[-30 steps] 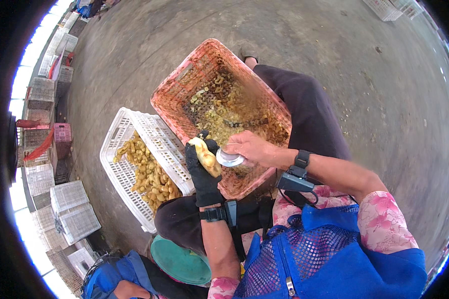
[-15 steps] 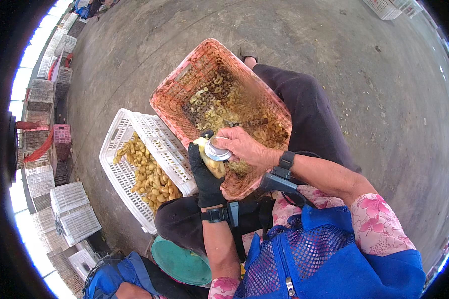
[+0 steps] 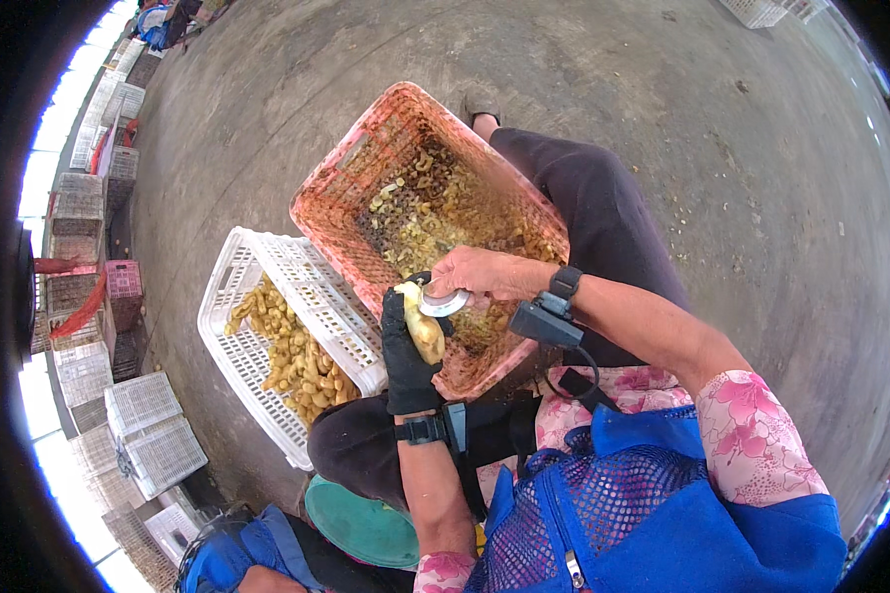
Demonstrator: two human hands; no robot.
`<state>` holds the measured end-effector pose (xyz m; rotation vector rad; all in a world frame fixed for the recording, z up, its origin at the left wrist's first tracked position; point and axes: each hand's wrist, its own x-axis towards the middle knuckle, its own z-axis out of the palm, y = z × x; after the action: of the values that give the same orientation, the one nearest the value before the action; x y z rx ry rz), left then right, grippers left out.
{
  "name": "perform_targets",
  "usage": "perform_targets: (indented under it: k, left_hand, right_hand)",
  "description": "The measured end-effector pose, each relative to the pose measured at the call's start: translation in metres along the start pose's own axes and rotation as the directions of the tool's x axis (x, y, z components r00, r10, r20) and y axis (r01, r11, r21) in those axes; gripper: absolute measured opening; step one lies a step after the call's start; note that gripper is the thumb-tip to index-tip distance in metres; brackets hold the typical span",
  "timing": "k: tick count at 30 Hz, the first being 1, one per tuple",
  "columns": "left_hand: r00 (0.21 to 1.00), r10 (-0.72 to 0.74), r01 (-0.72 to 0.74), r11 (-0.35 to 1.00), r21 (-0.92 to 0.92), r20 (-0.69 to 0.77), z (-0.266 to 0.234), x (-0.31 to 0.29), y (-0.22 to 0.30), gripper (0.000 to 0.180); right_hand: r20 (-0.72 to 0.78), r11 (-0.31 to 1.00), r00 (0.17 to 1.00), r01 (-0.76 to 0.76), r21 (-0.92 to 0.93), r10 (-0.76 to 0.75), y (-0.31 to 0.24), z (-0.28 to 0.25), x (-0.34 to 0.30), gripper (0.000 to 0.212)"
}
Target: The person peels small yellow produce items by hand using a small scraping tool over a red crate and then places the peeled items into a white basket.
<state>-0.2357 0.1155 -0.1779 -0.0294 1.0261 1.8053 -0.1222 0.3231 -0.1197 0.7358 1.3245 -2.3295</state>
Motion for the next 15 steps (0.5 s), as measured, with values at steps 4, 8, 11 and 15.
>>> perform_targets:
  k: [4, 8, 11, 15]
  left_hand:
    - [0.997, -0.079, 0.08, 0.997, -0.019, 0.012, 0.019, -0.001, -0.006, 0.052]
    - [0.894, 0.434, -0.398, 0.645, 0.653, 0.116, -0.011, -0.007, -0.004, 0.045]
    - [0.954, 0.298, -0.277, 0.822, 0.498, 0.038, 0.042, -0.009, -0.006, 0.038]
    - [0.957, 0.287, -0.265, 0.811, 0.521, 0.041, 0.043, -0.008, -0.016, 0.039]
  right_hand:
    - [-0.061, 0.975, 0.994, 0.073, -0.211, -0.088, 0.005, -0.01, -0.011, 0.025]
    - [-0.009, 0.998, 1.0, -0.015, 0.059, 0.015, 0.005, 0.013, 0.008, 0.026]
    - [0.057, 0.974, 0.989, -0.142, 0.176, 0.134, 0.02, -0.017, -0.01, 0.024]
    - [0.076, 0.961, 0.961, -0.269, 0.059, 0.264, 0.012, -0.029, -0.024, 0.029]
